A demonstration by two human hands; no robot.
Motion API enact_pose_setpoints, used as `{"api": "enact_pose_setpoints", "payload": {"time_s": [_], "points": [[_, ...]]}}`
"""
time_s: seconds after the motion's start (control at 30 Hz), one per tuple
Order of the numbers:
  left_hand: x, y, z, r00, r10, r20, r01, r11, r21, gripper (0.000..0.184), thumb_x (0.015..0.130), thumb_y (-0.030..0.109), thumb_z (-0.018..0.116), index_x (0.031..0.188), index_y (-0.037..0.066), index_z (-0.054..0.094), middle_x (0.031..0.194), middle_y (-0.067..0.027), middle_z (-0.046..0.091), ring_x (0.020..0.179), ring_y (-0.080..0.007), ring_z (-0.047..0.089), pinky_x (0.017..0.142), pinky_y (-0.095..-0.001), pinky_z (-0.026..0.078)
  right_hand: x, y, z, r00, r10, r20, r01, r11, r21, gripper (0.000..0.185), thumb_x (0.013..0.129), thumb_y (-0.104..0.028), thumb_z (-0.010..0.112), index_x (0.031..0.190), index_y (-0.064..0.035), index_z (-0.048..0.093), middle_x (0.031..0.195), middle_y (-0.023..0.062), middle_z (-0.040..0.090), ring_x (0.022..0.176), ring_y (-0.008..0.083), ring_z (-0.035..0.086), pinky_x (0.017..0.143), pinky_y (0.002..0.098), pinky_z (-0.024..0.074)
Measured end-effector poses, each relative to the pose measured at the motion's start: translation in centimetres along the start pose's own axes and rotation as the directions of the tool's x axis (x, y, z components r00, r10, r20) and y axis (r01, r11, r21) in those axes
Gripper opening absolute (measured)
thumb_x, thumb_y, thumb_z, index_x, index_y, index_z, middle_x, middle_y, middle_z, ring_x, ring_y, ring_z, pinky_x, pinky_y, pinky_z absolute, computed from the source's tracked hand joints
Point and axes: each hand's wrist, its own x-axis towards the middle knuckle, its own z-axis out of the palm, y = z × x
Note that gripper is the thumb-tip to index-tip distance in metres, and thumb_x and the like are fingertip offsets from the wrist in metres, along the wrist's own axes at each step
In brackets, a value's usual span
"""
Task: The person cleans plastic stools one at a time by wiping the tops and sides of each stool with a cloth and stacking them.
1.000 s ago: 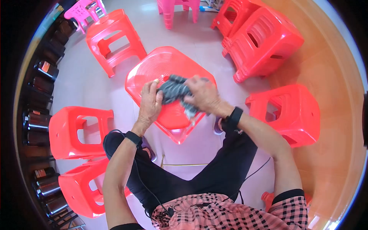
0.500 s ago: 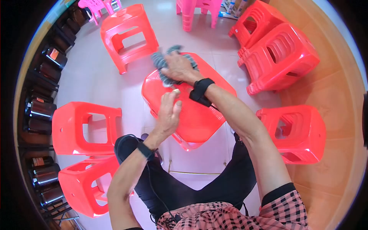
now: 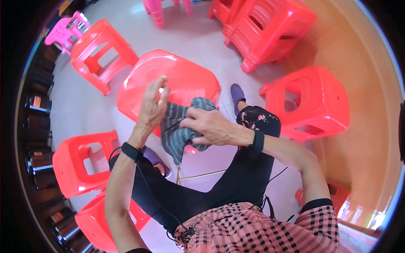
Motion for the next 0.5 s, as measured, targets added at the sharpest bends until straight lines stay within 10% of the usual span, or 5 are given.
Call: {"api": "enact_pose_setpoints", "payload": {"time_s": [0.17,0.23,0.5], "points": [[0.1,1.2,4.6,0.981,0.076,0.18,-0.129,0.944,0.303,0.046,0.086,0.02,0.057,0.125,-0.001,0.046,0.115,-0.023,0.047,0.108,-0.0371,0.046,0.094,-0.0471,0.037,-6.2,6.0,1.1,0.848,0.362,-0.389,-0.323,0.932,0.163,0.042,0.073,-0.013,0.065,0.112,-0.0045,0.052,0.104,0.0154,0.05,0.098,0.0324,0.055,0.083,0.0374,0.0469],[0.6,1.0,5.4,0.98,0.066,0.188,-0.13,0.927,0.353,0.047,0.086,0.021,0.058,0.126,-0.001,0.045,0.116,-0.0234,0.046,0.109,-0.0378,0.045,0.095,-0.0482,0.036,-6.5,8.6,1.7,0.583,0.65,-0.488,-0.474,0.76,0.445,0.04,0.081,-0.016,0.06,0.117,-0.0029,0.05,0.111,0.0179,0.052,0.105,0.03,0.054,0.089,0.0374,0.0433],[0.4,-0.4,4.2,0.961,0.077,0.266,-0.193,0.875,0.445,0.056,0.084,0.023,0.061,0.132,0.001,0.041,0.128,-0.0236,0.039,0.118,-0.0396,0.038,0.099,-0.0514,0.032,-2.1,14.3,4.1,0.434,0.872,-0.228,-0.462,0.432,0.774,0.051,0.09,-0.038,0.049,0.122,0.0015,0.046,0.108,0.0242,0.058,0.105,0.0316,0.057,0.092,0.0401,0.0434]]}}
